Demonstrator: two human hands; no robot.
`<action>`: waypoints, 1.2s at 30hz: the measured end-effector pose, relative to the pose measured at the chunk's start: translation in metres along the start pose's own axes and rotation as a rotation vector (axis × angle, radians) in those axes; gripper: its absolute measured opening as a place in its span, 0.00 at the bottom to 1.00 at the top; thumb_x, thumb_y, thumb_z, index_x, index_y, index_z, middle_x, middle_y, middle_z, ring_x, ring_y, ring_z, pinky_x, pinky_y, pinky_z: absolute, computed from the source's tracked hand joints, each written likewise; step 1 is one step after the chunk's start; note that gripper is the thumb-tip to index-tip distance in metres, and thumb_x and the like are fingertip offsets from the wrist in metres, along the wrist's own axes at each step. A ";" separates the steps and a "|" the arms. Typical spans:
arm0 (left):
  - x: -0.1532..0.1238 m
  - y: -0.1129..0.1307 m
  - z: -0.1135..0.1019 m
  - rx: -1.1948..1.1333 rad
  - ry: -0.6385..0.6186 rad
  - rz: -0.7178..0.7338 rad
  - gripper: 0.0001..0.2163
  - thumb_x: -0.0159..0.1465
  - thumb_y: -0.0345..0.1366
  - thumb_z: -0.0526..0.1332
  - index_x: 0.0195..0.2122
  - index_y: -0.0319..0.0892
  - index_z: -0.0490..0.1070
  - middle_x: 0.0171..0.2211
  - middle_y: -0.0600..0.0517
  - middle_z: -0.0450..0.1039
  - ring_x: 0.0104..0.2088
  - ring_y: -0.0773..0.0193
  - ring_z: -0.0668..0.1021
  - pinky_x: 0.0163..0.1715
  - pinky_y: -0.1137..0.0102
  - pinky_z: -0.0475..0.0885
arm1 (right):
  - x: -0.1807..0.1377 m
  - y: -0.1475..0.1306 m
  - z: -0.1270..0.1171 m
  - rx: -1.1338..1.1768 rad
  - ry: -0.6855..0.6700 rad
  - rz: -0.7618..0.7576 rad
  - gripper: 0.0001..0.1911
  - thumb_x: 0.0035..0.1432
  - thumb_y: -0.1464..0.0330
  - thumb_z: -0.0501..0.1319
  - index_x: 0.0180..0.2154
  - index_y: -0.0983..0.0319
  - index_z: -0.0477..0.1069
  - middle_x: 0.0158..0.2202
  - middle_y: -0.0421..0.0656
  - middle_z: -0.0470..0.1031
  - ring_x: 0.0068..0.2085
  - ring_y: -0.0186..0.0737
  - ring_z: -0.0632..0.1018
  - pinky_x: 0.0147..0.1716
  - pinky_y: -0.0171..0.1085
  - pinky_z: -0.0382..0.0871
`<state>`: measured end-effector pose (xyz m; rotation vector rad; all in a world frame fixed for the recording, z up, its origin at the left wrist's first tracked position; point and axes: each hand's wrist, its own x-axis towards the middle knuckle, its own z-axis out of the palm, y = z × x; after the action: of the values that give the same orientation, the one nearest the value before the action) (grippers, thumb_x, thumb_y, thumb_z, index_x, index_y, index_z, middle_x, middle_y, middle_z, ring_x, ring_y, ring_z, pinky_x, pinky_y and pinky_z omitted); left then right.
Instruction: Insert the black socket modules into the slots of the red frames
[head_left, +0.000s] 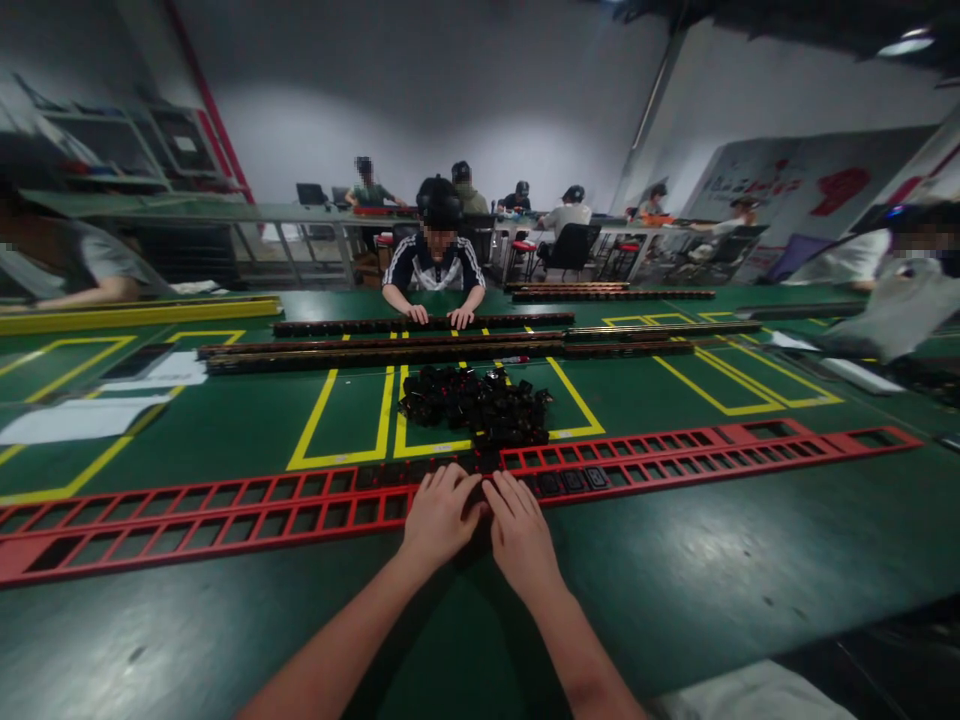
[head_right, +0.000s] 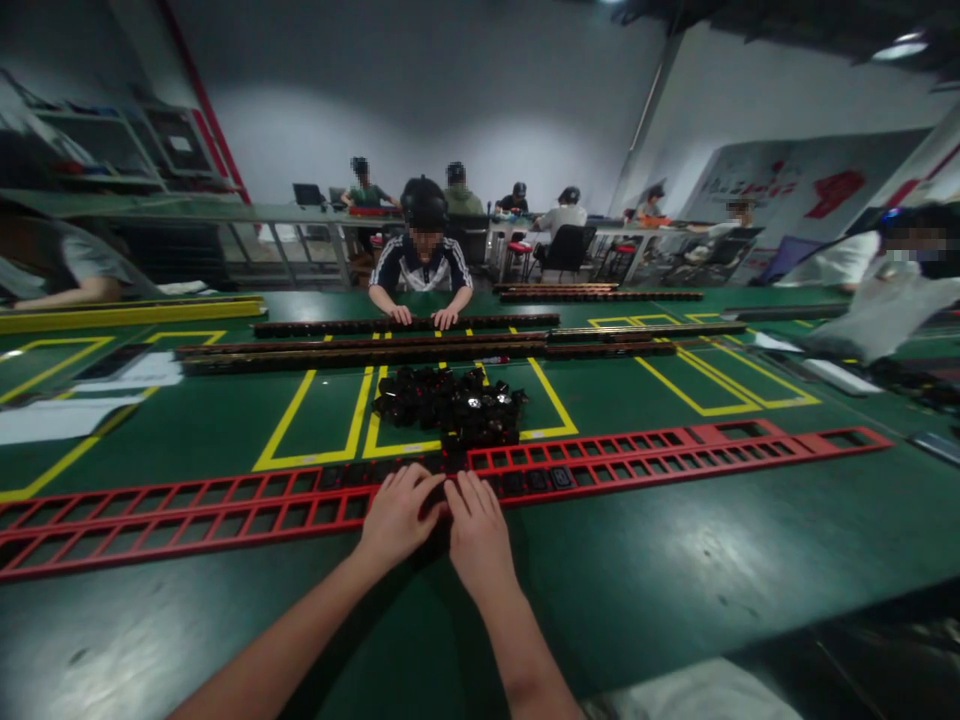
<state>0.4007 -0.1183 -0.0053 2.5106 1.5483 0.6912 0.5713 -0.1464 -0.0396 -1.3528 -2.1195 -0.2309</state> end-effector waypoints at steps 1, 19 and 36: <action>0.000 0.000 0.000 0.000 0.000 0.001 0.15 0.66 0.37 0.61 0.55 0.45 0.71 0.46 0.49 0.72 0.46 0.56 0.73 0.45 0.59 0.68 | 0.000 -0.001 -0.001 0.008 0.000 0.010 0.30 0.62 0.80 0.50 0.64 0.64 0.65 0.63 0.50 0.70 0.65 0.47 0.69 0.64 0.52 0.65; -0.002 -0.002 0.002 0.015 0.035 0.017 0.14 0.68 0.39 0.60 0.54 0.45 0.72 0.47 0.49 0.73 0.46 0.56 0.73 0.44 0.59 0.68 | 0.004 -0.010 -0.013 0.054 -0.073 0.050 0.26 0.60 0.81 0.52 0.57 0.64 0.72 0.62 0.52 0.70 0.66 0.48 0.67 0.66 0.54 0.62; -0.001 -0.001 0.001 0.046 0.032 0.022 0.14 0.68 0.38 0.59 0.54 0.45 0.72 0.47 0.48 0.73 0.46 0.55 0.74 0.44 0.59 0.68 | 0.006 -0.014 -0.017 0.014 -0.144 0.074 0.28 0.58 0.80 0.56 0.59 0.59 0.70 0.64 0.49 0.67 0.66 0.49 0.64 0.67 0.53 0.59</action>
<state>0.3998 -0.1188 -0.0072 2.5655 1.5669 0.7102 0.5639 -0.1560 -0.0201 -1.4759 -2.1779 -0.0912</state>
